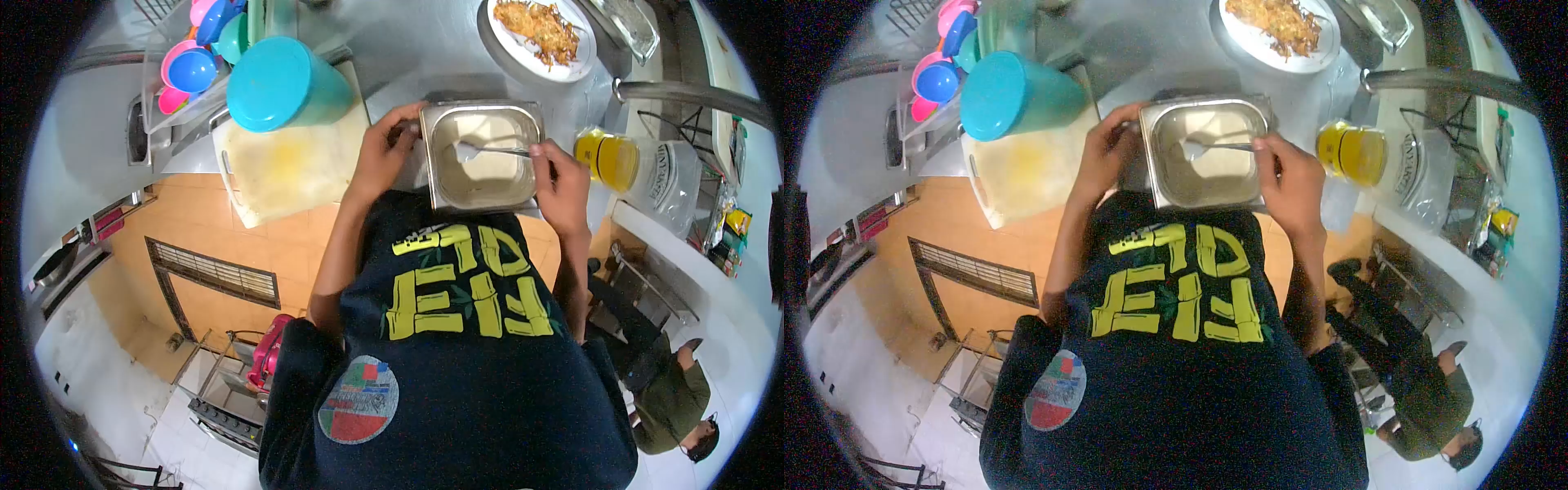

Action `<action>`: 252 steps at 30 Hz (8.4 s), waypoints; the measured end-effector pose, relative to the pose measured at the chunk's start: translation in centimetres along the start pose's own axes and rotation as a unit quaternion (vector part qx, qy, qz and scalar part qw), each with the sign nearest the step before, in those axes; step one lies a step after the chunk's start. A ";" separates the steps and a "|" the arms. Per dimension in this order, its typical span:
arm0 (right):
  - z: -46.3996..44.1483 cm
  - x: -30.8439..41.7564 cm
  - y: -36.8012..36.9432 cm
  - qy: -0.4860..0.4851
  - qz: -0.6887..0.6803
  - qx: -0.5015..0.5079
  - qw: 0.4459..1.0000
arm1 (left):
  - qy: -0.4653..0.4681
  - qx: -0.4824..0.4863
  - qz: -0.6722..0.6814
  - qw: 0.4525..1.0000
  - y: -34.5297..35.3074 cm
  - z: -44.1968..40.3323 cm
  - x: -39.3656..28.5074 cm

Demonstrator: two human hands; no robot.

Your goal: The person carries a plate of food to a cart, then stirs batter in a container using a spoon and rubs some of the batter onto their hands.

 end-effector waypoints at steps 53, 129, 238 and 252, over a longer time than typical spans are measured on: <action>-1.4 0.0 -0.3 0.008 0.001 0.052 0.999 | -0.038 -0.020 0.054 0.998 -0.2 -3.5 1.4; -5.5 1.5 -0.8 -0.023 0.039 0.006 0.999 | -0.011 -0.093 0.168 0.981 -1.6 -3.1 0.6; -2.2 -4.2 -0.6 0.074 -0.184 -0.229 0.953 | -0.022 -0.140 0.174 0.975 -1.6 -3.0 0.3; -2.2 -3.5 -0.6 0.074 -0.175 -0.229 0.955 | -0.034 -0.148 0.164 0.975 -1.8 -2.8 0.2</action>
Point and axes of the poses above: each hand's wrist, its own z-axis away from the middle knuckle, its own y-axis out of the palm, x = y × z, the point moved 10 cm from there along -z, towards the middle knuckle, and after that the axes turned 5 degrees about y, right-handed, at the moved point
